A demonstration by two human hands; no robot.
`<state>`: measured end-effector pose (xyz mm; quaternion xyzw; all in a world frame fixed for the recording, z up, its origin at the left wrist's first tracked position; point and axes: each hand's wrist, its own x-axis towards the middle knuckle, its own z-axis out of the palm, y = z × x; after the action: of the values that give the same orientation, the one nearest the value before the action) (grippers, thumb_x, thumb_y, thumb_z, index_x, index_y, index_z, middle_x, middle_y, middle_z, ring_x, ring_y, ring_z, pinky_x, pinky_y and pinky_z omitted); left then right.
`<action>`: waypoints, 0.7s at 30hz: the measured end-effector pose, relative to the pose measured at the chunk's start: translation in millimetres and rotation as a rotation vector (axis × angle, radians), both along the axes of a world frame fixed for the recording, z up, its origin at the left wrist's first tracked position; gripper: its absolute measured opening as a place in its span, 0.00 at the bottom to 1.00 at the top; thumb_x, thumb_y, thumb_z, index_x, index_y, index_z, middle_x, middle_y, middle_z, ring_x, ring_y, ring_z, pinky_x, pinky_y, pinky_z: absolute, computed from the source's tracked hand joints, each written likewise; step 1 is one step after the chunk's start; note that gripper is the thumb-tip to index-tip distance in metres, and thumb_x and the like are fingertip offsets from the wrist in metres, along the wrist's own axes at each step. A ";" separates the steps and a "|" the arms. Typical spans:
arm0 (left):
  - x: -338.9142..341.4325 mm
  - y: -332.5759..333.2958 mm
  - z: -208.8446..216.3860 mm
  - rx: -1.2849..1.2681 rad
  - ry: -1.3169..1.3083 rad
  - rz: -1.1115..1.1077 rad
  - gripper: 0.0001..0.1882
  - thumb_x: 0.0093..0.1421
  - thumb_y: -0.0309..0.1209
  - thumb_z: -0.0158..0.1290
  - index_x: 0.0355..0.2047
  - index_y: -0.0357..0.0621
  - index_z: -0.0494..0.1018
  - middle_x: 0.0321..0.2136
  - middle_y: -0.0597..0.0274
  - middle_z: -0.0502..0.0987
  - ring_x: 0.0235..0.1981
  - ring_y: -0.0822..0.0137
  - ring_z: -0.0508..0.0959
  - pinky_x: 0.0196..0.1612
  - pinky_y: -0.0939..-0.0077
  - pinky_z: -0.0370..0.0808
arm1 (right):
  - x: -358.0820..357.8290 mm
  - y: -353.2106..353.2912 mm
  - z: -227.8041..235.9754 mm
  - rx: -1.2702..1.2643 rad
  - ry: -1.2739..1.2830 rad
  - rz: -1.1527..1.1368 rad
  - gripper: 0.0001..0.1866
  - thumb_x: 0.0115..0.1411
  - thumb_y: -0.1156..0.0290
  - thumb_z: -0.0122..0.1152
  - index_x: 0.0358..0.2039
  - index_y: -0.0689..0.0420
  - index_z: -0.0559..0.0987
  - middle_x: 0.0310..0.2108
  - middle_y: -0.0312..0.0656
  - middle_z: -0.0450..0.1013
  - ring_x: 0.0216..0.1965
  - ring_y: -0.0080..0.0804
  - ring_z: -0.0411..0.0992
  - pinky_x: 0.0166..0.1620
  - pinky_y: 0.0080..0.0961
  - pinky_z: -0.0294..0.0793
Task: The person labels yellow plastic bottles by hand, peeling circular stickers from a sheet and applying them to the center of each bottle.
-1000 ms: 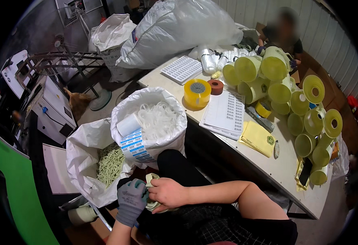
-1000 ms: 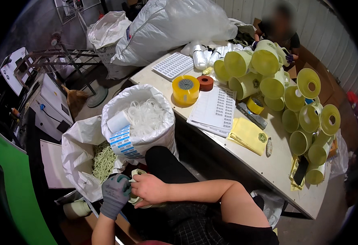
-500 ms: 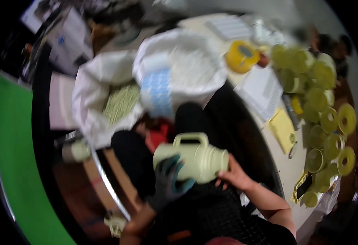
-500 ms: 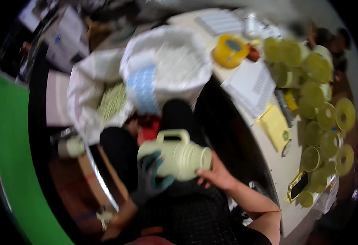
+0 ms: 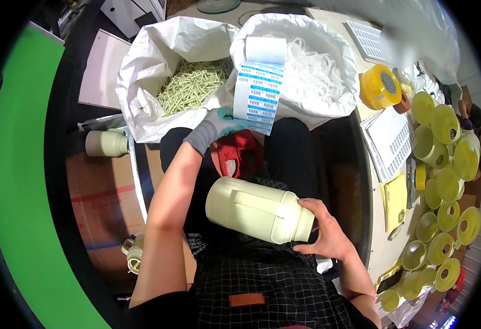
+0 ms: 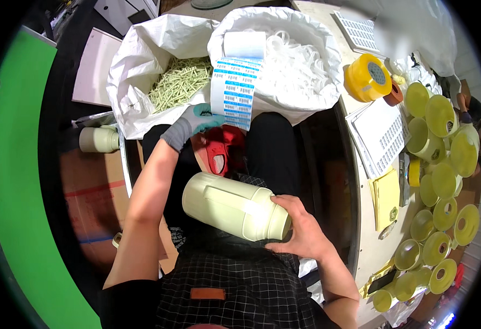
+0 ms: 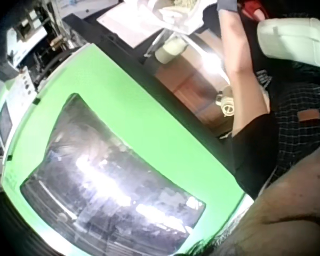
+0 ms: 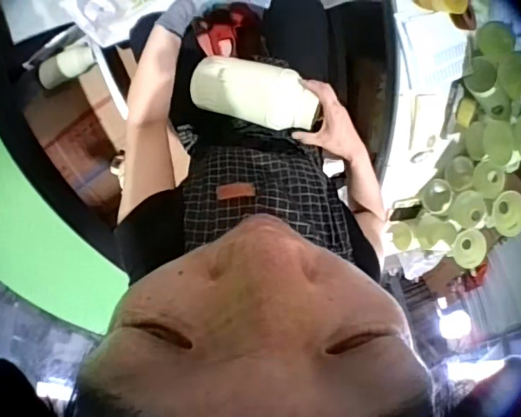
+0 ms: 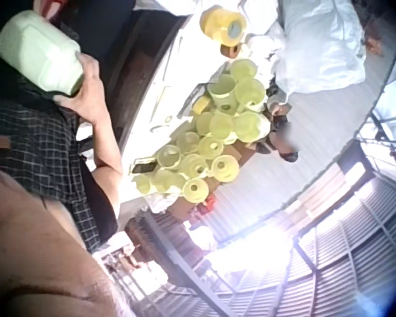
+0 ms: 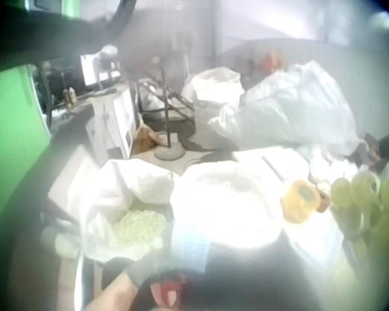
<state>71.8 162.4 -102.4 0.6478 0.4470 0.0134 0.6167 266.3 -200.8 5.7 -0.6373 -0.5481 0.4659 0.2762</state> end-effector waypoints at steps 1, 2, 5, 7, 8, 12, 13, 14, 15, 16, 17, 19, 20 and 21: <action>-5.8 -12.4 0.0 0.094 0.014 -0.056 0.26 0.59 0.31 0.71 0.55 0.33 0.78 0.35 0.65 0.84 0.33 0.77 0.80 0.35 0.80 0.79 | 0.1 -4.4 -6.3 0.038 0.001 -0.010 0.49 0.47 0.62 0.84 0.69 0.53 0.68 0.63 0.54 0.69 0.64 0.56 0.72 0.62 0.42 0.76; -11.5 -24.2 -2.7 0.113 -0.049 0.003 0.25 0.60 0.29 0.70 0.56 0.33 0.78 0.36 0.65 0.84 0.34 0.77 0.81 0.36 0.80 0.79 | 0.7 -10.4 -22.5 0.103 0.027 -0.040 0.44 0.52 0.61 0.80 0.68 0.54 0.69 0.62 0.54 0.69 0.62 0.56 0.72 0.62 0.42 0.76; -26.8 -43.3 -21.0 0.327 -0.209 0.153 0.27 0.62 0.24 0.65 0.62 0.36 0.74 0.45 0.61 0.84 0.41 0.73 0.81 0.47 0.76 0.80 | -0.1 -13.7 -31.5 0.102 0.006 -0.075 0.44 0.53 0.59 0.78 0.68 0.54 0.68 0.61 0.54 0.70 0.61 0.53 0.74 0.61 0.42 0.75; 2.9 -54.9 0.7 0.594 -0.153 0.181 0.34 0.63 0.23 0.66 0.68 0.36 0.68 0.52 0.57 0.80 0.48 0.70 0.78 0.52 0.72 0.78 | 11.5 -14.0 -22.8 -0.005 0.022 -0.094 0.46 0.52 0.59 0.78 0.69 0.55 0.67 0.62 0.54 0.70 0.62 0.53 0.73 0.63 0.42 0.75; -5.3 -47.0 -14.6 0.794 -0.180 0.174 0.34 0.62 0.35 0.66 0.67 0.42 0.70 0.51 0.51 0.84 0.46 0.57 0.86 0.50 0.65 0.80 | 15.3 -12.7 -12.4 -0.056 0.004 -0.129 0.47 0.52 0.59 0.78 0.70 0.55 0.67 0.63 0.55 0.70 0.62 0.53 0.73 0.64 0.41 0.74; -42.1 -46.2 -28.0 0.750 -0.309 0.353 0.17 0.61 0.22 0.67 0.49 0.31 0.81 0.40 0.60 0.85 0.40 0.72 0.82 0.47 0.75 0.79 | 11.3 -7.8 -15.4 -0.013 0.089 0.074 0.57 0.50 0.58 0.79 0.76 0.54 0.58 0.67 0.56 0.68 0.65 0.54 0.71 0.67 0.42 0.71; -46.3 -54.1 -16.8 0.720 -0.335 0.352 0.16 0.61 0.21 0.67 0.49 0.31 0.81 0.40 0.60 0.85 0.39 0.72 0.82 0.47 0.75 0.79 | 12.4 -13.3 -17.3 -0.021 0.091 0.077 0.58 0.50 0.58 0.79 0.77 0.53 0.57 0.67 0.56 0.68 0.65 0.54 0.71 0.67 0.42 0.71; -43.9 -56.9 -7.6 0.699 -0.357 0.352 0.15 0.60 0.21 0.67 0.48 0.31 0.81 0.39 0.61 0.85 0.39 0.72 0.82 0.47 0.75 0.79 | 14.2 -17.3 -19.6 -0.022 0.095 0.084 0.59 0.50 0.58 0.79 0.78 0.53 0.56 0.67 0.56 0.68 0.65 0.53 0.71 0.67 0.41 0.71; -43.7 -57.2 -9.5 0.703 -0.382 0.344 0.16 0.61 0.20 0.67 0.49 0.32 0.80 0.39 0.61 0.84 0.39 0.72 0.82 0.46 0.75 0.79 | 11.4 -18.7 -22.8 -0.028 0.100 0.105 0.60 0.49 0.59 0.79 0.79 0.52 0.54 0.67 0.56 0.68 0.65 0.53 0.71 0.67 0.41 0.71; -41.0 -57.4 -14.9 0.705 -0.407 0.342 0.16 0.61 0.20 0.67 0.50 0.33 0.80 0.39 0.61 0.84 0.38 0.72 0.82 0.45 0.76 0.79 | 10.4 -20.8 -24.5 -0.011 0.109 0.091 0.60 0.50 0.59 0.79 0.79 0.52 0.53 0.66 0.56 0.69 0.64 0.53 0.72 0.66 0.41 0.72; -38.3 -56.2 -19.3 0.705 -0.433 0.345 0.17 0.61 0.19 0.67 0.51 0.34 0.80 0.39 0.62 0.84 0.38 0.72 0.82 0.45 0.76 0.79 | 11.3 -23.4 -25.0 0.004 0.116 0.082 0.61 0.50 0.59 0.79 0.79 0.52 0.53 0.65 0.56 0.71 0.63 0.53 0.73 0.66 0.41 0.72; -37.5 -54.2 -25.1 0.554 -0.434 0.379 0.19 0.61 0.19 0.66 0.52 0.34 0.79 0.40 0.61 0.83 0.39 0.72 0.82 0.45 0.77 0.79 | 12.9 -26.2 -23.8 -0.030 0.132 0.067 0.61 0.50 0.59 0.79 0.79 0.51 0.52 0.62 0.56 0.74 0.60 0.52 0.76 0.64 0.40 0.74; -37.4 -55.3 -28.7 0.475 -0.427 0.402 0.20 0.61 0.19 0.66 0.53 0.34 0.78 0.40 0.60 0.83 0.39 0.71 0.82 0.45 0.77 0.79 | 14.5 -26.5 -20.5 -0.079 0.141 0.060 0.62 0.50 0.58 0.79 0.79 0.51 0.52 0.60 0.56 0.76 0.59 0.52 0.77 0.63 0.40 0.75; -34.4 -52.4 -35.6 0.484 -0.453 0.419 0.22 0.61 0.18 0.66 0.56 0.34 0.77 0.42 0.59 0.83 0.41 0.70 0.82 0.47 0.76 0.80 | 14.0 -27.0 -19.0 -0.125 0.153 0.051 0.62 0.50 0.58 0.79 0.79 0.51 0.52 0.58 0.56 0.78 0.57 0.52 0.78 0.62 0.39 0.76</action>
<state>37.4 110.0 -138.1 0.6501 0.4059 0.3867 0.5129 280.3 -227.8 -13.3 -0.6018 -0.5112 0.5533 0.2651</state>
